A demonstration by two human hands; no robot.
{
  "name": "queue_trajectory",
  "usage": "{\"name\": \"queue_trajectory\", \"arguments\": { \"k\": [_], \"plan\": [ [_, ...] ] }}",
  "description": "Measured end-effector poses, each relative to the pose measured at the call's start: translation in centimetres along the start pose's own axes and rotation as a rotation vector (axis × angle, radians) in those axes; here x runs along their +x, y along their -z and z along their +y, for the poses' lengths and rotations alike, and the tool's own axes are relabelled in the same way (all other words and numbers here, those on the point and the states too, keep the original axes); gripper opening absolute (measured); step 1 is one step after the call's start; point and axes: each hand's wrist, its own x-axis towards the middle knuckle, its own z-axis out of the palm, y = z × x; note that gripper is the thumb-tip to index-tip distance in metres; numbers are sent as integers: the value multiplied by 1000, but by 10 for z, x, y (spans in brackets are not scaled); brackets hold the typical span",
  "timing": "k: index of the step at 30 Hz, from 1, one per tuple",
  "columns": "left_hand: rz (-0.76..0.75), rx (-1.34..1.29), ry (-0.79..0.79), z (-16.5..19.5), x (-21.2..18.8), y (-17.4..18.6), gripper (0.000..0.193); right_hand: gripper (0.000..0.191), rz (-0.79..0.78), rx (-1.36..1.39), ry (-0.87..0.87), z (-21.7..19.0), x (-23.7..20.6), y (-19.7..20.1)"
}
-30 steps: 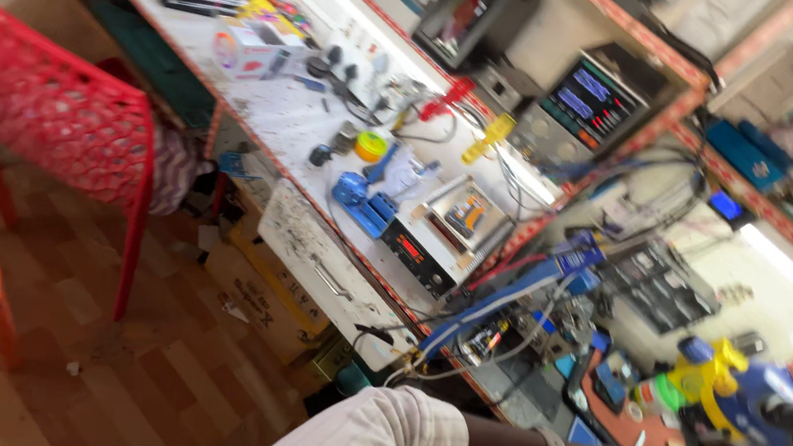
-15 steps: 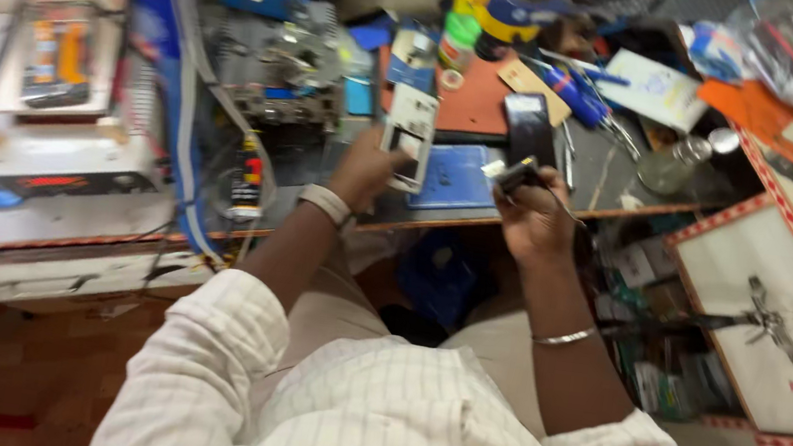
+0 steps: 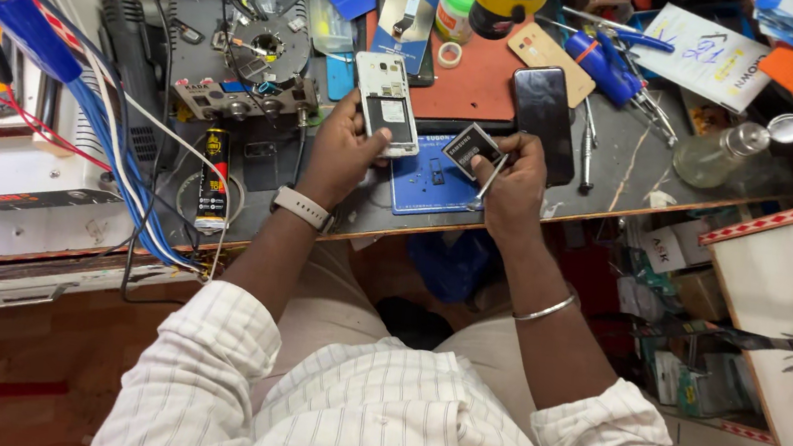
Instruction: The person pries open a smartphone on the workbench, working around its edges with a pry tool, then sets it aside and picks up a second phone. They remove its back cover and battery, then attach small wires and components to the open phone while holding it over the bench.
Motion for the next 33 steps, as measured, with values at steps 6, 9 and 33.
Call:
{"name": "queue_trajectory", "arguments": {
  "k": [6,9,33],
  "plan": [
    [12,-16,-108,-7,-4,-1,90,36,65,-221,76,8,0,-3],
    [-17,-71,-167,-5,-4,-1,90,33,100,-333,152,9,-1,-2],
    [281,194,-224,10,-105,1,59,25,-211,-1749,110,-36,29,-60]
  ]
}}
